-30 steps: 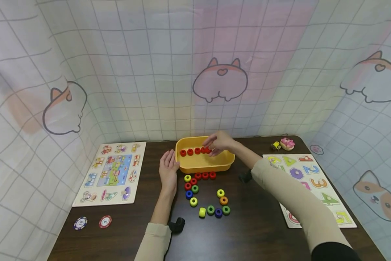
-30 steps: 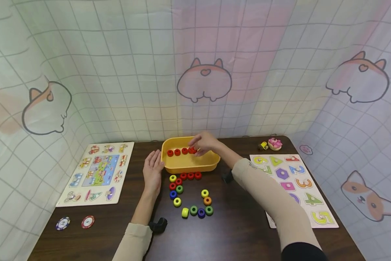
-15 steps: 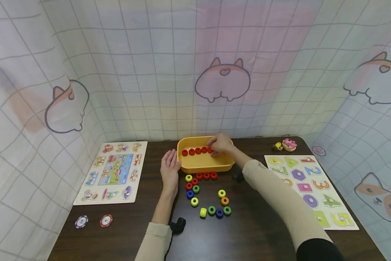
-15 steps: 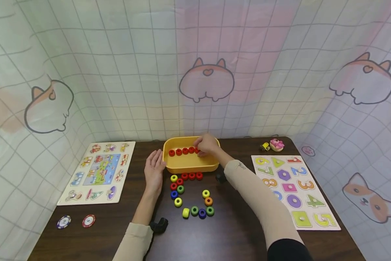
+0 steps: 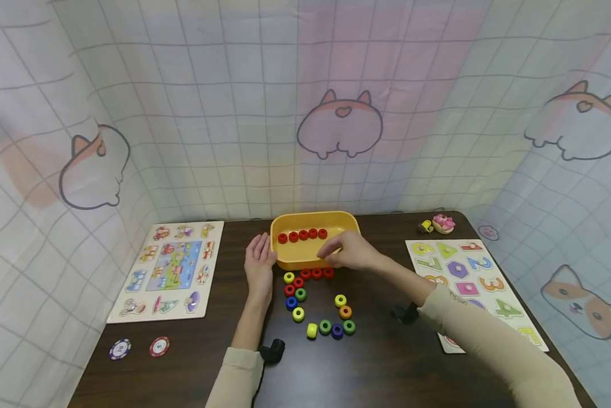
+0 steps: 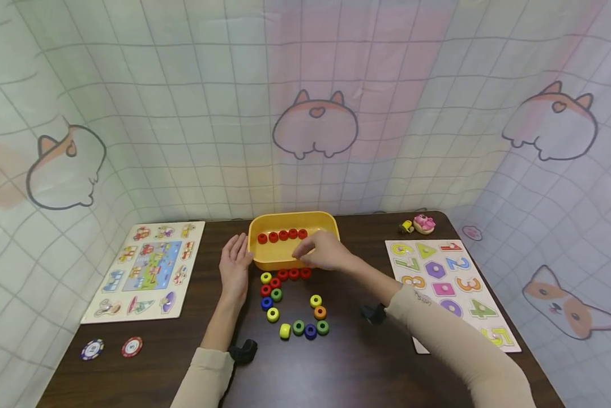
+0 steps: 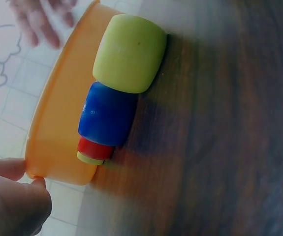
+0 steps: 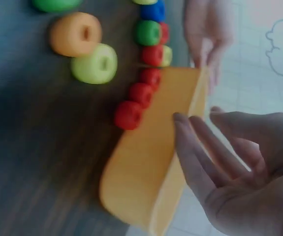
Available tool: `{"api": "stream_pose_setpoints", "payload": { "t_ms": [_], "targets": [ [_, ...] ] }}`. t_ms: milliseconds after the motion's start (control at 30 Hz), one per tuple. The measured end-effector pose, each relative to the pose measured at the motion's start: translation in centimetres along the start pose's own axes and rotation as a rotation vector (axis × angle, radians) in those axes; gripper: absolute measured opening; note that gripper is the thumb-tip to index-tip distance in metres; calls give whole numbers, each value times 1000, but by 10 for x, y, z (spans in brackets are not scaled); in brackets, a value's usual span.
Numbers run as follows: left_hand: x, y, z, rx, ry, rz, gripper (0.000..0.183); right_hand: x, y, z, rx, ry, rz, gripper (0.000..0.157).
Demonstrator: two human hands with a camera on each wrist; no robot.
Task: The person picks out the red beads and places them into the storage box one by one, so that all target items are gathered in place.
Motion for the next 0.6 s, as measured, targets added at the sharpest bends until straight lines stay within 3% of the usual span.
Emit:
{"api": "stream_pose_setpoints", "payload": {
  "t_ms": [267, 433, 600],
  "targets": [
    [-2, -1, -2, -6, 20, -12, 63, -29, -20, 28, 143, -274, -48, 30],
    [-2, -1, -1, -4, 14, -22, 62, -36, -23, 37, 117, -293, -101, 34],
    [-2, -1, 0, 0, 18, -18, 62, -40, -23, 39, 74, -234, -48, 28]
  ]
}}
Point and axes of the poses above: each hand's wrist, its own y-axis towards the middle knuckle, its own z-axis out of the palm, x = y × z, the point moved 5 cm from there along y, towards the middle knuckle, and after that the axes turned 9 degrees about y, right-handed, at the moved point
